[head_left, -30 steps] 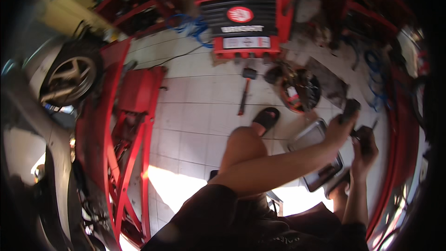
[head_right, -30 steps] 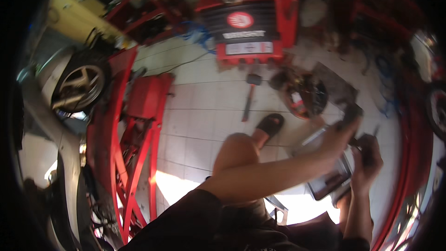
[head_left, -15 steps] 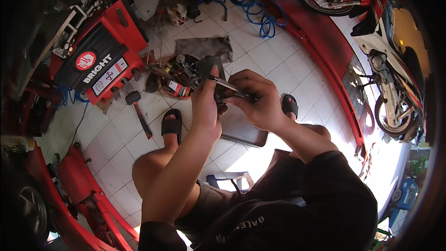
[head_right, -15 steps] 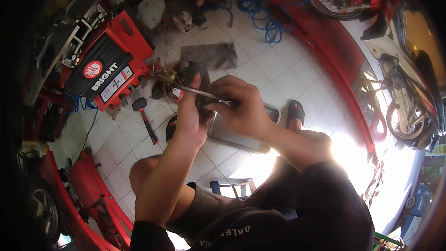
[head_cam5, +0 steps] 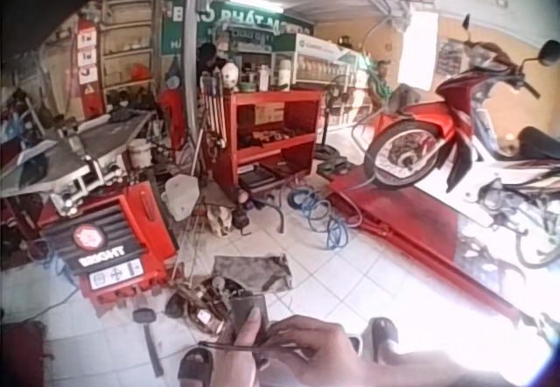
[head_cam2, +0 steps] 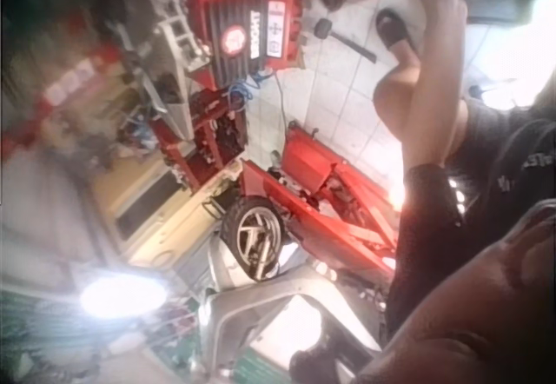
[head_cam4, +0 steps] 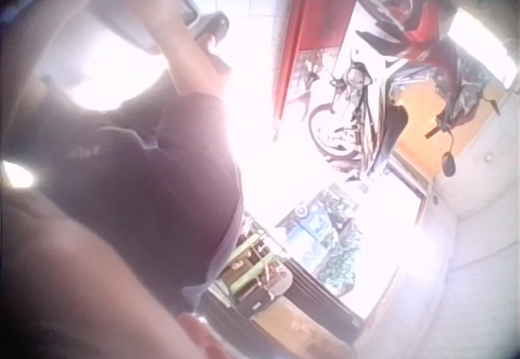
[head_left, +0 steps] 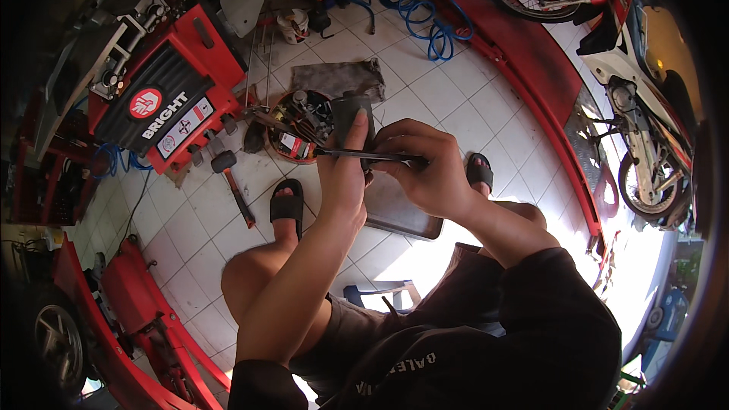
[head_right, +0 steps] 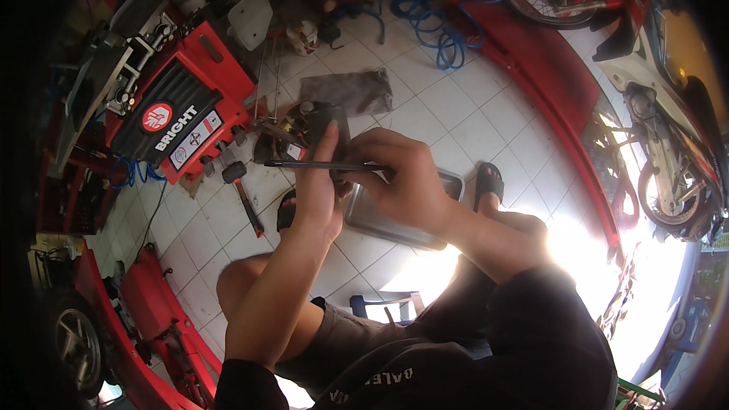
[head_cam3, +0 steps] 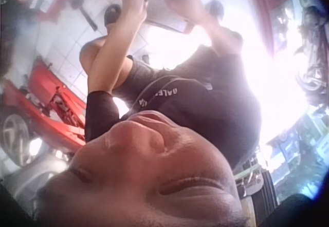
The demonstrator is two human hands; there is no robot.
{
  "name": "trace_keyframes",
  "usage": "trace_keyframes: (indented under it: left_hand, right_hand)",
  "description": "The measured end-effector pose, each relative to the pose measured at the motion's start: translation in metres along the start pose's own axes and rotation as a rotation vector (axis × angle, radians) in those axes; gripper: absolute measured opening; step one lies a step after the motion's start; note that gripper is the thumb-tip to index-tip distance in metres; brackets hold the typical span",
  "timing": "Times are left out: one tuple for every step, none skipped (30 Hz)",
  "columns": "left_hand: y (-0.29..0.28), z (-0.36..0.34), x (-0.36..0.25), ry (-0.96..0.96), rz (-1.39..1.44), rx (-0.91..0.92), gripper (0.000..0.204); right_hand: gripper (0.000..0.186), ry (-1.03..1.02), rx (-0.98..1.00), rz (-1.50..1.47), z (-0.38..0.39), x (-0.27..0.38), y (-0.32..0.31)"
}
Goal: The person sits in a workshop and uses a screwdriver to work on a cylindrical metal part held in their left hand. They repeatedly insert the tool into the part, twist it, and adjust their grip while occasionally looking around the room.
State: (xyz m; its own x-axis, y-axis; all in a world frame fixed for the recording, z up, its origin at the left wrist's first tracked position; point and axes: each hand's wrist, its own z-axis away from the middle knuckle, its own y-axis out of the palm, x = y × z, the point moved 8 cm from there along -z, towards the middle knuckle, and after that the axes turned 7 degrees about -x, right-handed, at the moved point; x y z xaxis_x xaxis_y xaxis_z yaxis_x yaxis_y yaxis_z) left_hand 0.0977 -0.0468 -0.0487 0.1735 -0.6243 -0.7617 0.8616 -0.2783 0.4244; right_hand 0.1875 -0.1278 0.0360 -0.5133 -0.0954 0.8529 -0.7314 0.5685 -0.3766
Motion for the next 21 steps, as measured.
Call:
trace_keyframes:
  left_hand:
    - [0.000,-0.001,0.000,0.010,-0.004,0.004,0.028]
    - [0.000,-0.002,0.000,0.019,-0.008,0.008,0.028]
    - [0.000,-0.002,0.000,0.027,-0.012,0.013,0.028]
    - [-0.001,-0.001,0.000,0.019,-0.010,0.010,0.028]
    - [0.001,0.001,-0.002,0.011,-0.007,0.008,0.028]
    - [0.001,0.002,-0.002,0.003,-0.003,0.005,0.028]
    - [0.001,0.002,-0.001,-0.011,-0.006,0.005,0.028]
    - [0.000,0.002,0.001,-0.028,-0.009,0.007,0.029]
    - [-0.001,0.002,0.003,-0.046,-0.013,0.009,0.029]
    - [-0.001,0.003,0.004,-0.061,0.001,0.023,0.029]
    - [-0.003,0.003,0.006,-0.077,0.015,0.033,0.028]
    - [-0.002,0.003,0.008,-0.093,0.029,0.043,0.028]
    - [0.001,0.002,0.005,-0.070,0.076,0.063,0.028]
    - [0.004,0.001,0.004,-0.057,0.120,0.076,0.027]
    - [0.005,0.001,0.005,-0.044,0.164,0.088,0.027]
    - [-0.001,0.001,0.015,-0.070,0.160,0.076,0.027]
    - [-0.003,-0.003,0.015,-0.068,0.156,0.079,0.026]
    - [-0.004,-0.006,0.015,-0.065,0.152,0.082,0.026]
    - [-0.004,-0.007,0.018,-0.078,0.188,0.051,0.026]
    - [-0.004,-0.008,0.020,-0.082,0.204,0.062,0.026]
    - [-0.004,-0.010,0.020,-0.086,0.220,0.073,0.026]
  right_hand:
    - [0.020,-0.028,0.001,0.001,0.000,0.001,0.000]
    - [0.021,-0.054,0.001,0.004,-0.001,0.003,0.000]
    - [0.021,-0.054,0.002,-0.001,-0.001,0.002,0.000]
    - [0.021,-0.055,0.004,-0.005,-0.001,0.001,0.000]
    - [0.021,-0.056,0.005,-0.009,-0.002,0.001,-0.001]
    - [0.021,-0.074,0.011,-0.005,-0.003,0.002,-0.002]
    - [0.022,-0.091,0.017,-0.001,-0.004,0.003,-0.002]
    - [0.022,-0.106,0.021,0.004,-0.004,0.003,-0.003]
    - [0.022,-0.119,0.023,0.015,-0.003,0.004,-0.004]
    - [0.023,-0.132,0.024,0.028,-0.002,0.005,-0.004]
    - [0.023,-0.143,0.029,0.036,-0.001,0.005,-0.002]
    - [0.023,-0.194,0.017,0.070,-0.001,0.008,-0.002]
    - [0.023,-0.244,0.006,0.104,-0.001,0.011,-0.001]
    - [0.024,-0.282,-0.003,0.135,0.003,0.011,0.001]
    - [0.024,-0.270,-0.020,0.136,0.005,0.009,0.003]
    - [0.024,-0.257,-0.037,0.138,0.006,0.008,0.005]
    - [0.024,-0.276,-0.064,0.141,0.000,0.012,0.003]
    - [0.025,-0.270,-0.063,0.134,-0.002,0.012,0.003]
    - [0.025,-0.264,-0.062,0.127,-0.001,0.011,0.004]
    - [0.025,-0.252,-0.056,0.124,0.001,0.010,0.004]
    - [0.025,-0.253,-0.053,0.120,0.001,0.008,0.003]
